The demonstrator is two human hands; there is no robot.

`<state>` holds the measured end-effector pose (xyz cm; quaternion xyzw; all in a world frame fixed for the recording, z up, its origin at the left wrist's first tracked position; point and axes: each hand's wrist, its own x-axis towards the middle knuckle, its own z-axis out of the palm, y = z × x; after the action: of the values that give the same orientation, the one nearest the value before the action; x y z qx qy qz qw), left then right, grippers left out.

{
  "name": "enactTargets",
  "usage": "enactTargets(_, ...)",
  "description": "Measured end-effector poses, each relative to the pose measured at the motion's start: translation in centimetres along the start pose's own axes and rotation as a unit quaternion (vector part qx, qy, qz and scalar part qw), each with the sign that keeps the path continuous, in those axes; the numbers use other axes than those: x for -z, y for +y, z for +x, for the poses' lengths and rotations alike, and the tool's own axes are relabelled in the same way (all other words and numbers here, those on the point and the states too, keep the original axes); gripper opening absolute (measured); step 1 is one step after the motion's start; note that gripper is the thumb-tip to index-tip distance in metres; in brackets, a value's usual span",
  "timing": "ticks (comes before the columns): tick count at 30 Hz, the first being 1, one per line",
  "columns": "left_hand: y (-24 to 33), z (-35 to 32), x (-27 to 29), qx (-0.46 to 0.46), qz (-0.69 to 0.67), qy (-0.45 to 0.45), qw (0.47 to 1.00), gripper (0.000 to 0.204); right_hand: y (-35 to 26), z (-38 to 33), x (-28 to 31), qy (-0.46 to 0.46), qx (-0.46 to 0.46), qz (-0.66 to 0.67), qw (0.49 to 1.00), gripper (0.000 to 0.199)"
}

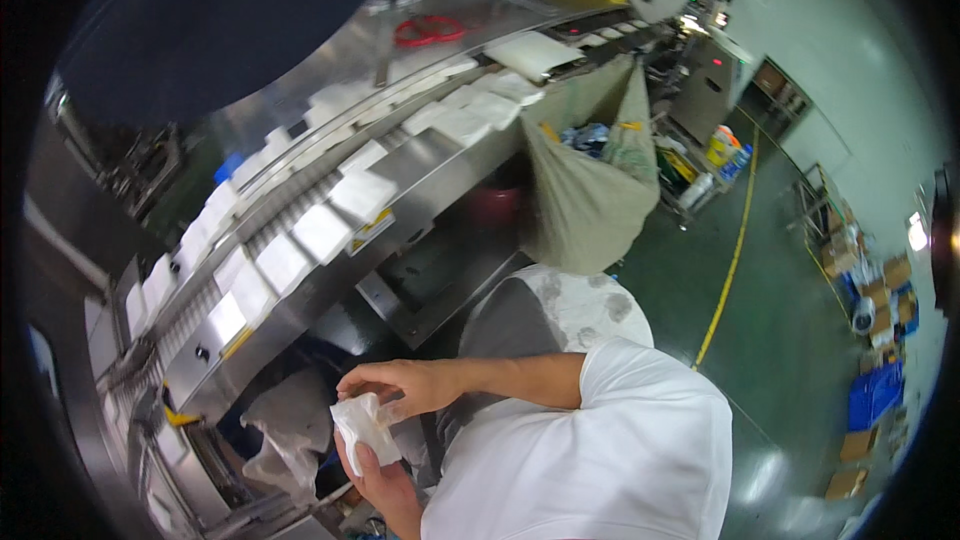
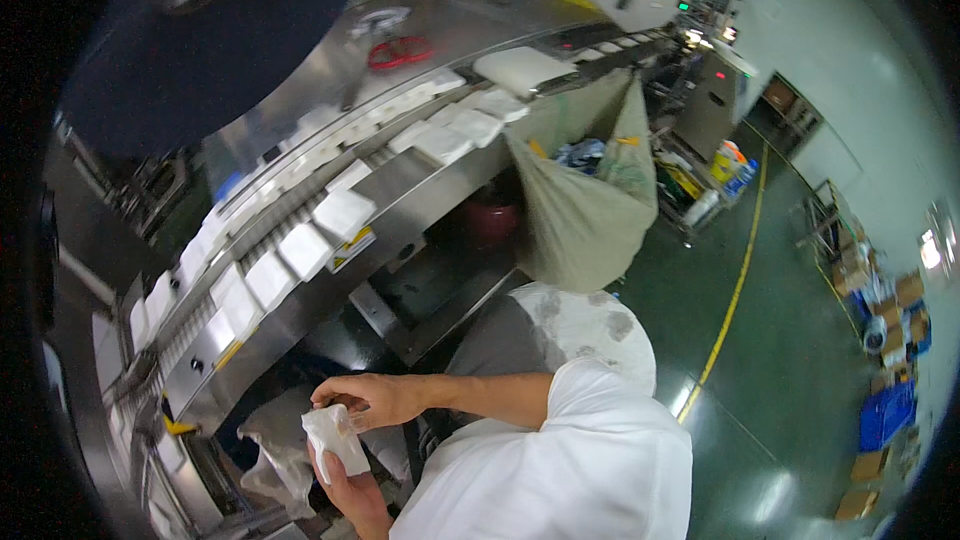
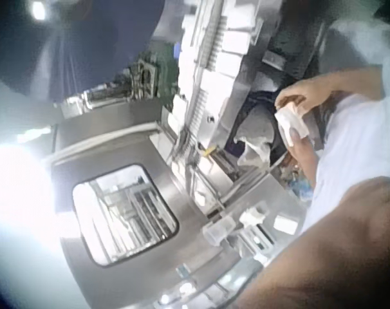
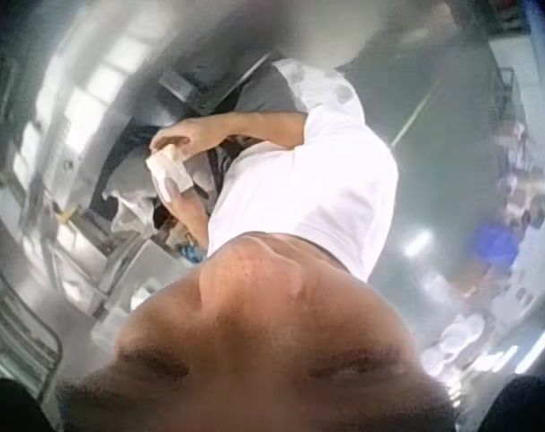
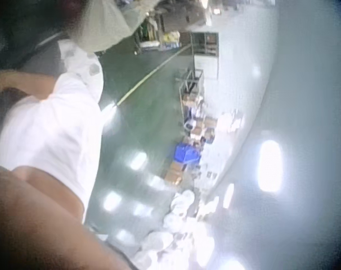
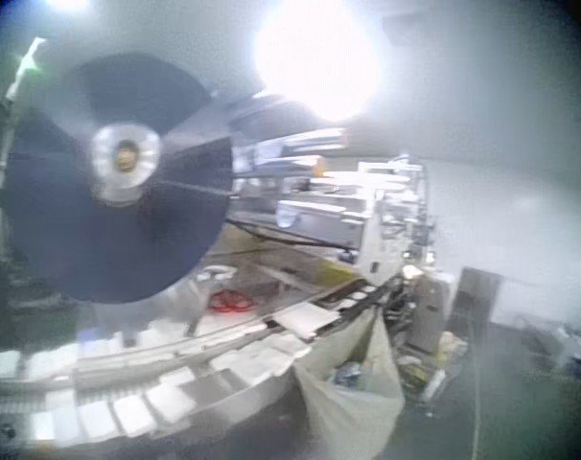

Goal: The person picks up white rectangular items from a conveyor belt, places some into a large sack, and sets others on a digital scale by hand.

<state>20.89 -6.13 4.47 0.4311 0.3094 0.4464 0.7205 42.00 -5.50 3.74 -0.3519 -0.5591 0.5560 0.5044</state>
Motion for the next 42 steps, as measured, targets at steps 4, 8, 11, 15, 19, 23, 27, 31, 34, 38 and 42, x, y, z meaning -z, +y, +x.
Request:
enactTargets(4, -2.8, 3.5, -0.5, 0.02, 0.013, -0.074, 0.997, 0.062, -1.2, -1.6, 0.9, 0.084, -0.001, 0.007, 0.996, 0.06)
enactTargets(8, -3.1, 5.0, -1.8, -0.003, 0.143, -0.089, 0.986, 0.048, -1.9, -3.0, 1.8, 0.189, -0.056, -0.073, 0.978, 0.047)
enactTargets(11, -2.1, 5.3, -2.2, -0.11, 0.189, -0.064, 0.974, 0.049, -1.7, -2.4, 1.1, 0.201, -0.036, -0.01, 0.979, 0.047)
enactTargets(15, -1.2, 4.9, -0.9, -0.065, 0.023, -0.019, 0.997, 0.05, -2.0, -0.4, 0.5, 0.181, -0.029, -0.02, 0.983, 0.047)
enactTargets(19, -1.3, 6.2, 1.0, 0.027, -0.149, 0.015, 0.988, 0.038, -2.3, 3.0, 1.5, 0.094, -0.035, -0.043, 0.994, 0.046)
enactTargets(23, -0.3, 7.7, 1.4, 0.044, -0.222, 0.0, 0.974, 0.042, -2.6, 4.5, 1.6, 0.076, -0.033, 0.011, 0.996, 0.044)
enactTargets(27, 0.1, 8.6, 1.1, 0.03, -0.179, -0.008, 0.983, 0.046, -4.3, 4.6, 1.3, 0.102, -0.015, -0.042, 0.994, 0.043)
enactTargets(31, -0.2, 9.0, -0.6, -0.002, -0.092, 0.005, 0.996, 0.051, -3.9, 4.0, 2.8, 0.148, -0.033, -0.128, 0.98, 0.035)
enactTargets(34, -0.3, 8.7, -2.2, -0.01, -0.051, 0.003, 0.999, 0.063, -3.5, 3.3, 3.2, 0.211, -0.02, -0.11, 0.971, 0.025)
enactTargets(38, 0.1, 8.4, -3.5, -0.042, -0.012, -0.01, 0.999, 0.068, -2.7, 1.9, 4.4, 0.238, -0.034, -0.02, 0.97, 0.025)
enactTargets(42, 0.3, 8.2, -4.2, -0.096, 0.093, -0.038, 0.99, 0.067, -3.6, 0.8, 4.8, 0.211, 0.006, 0.033, 0.977, 0.036)
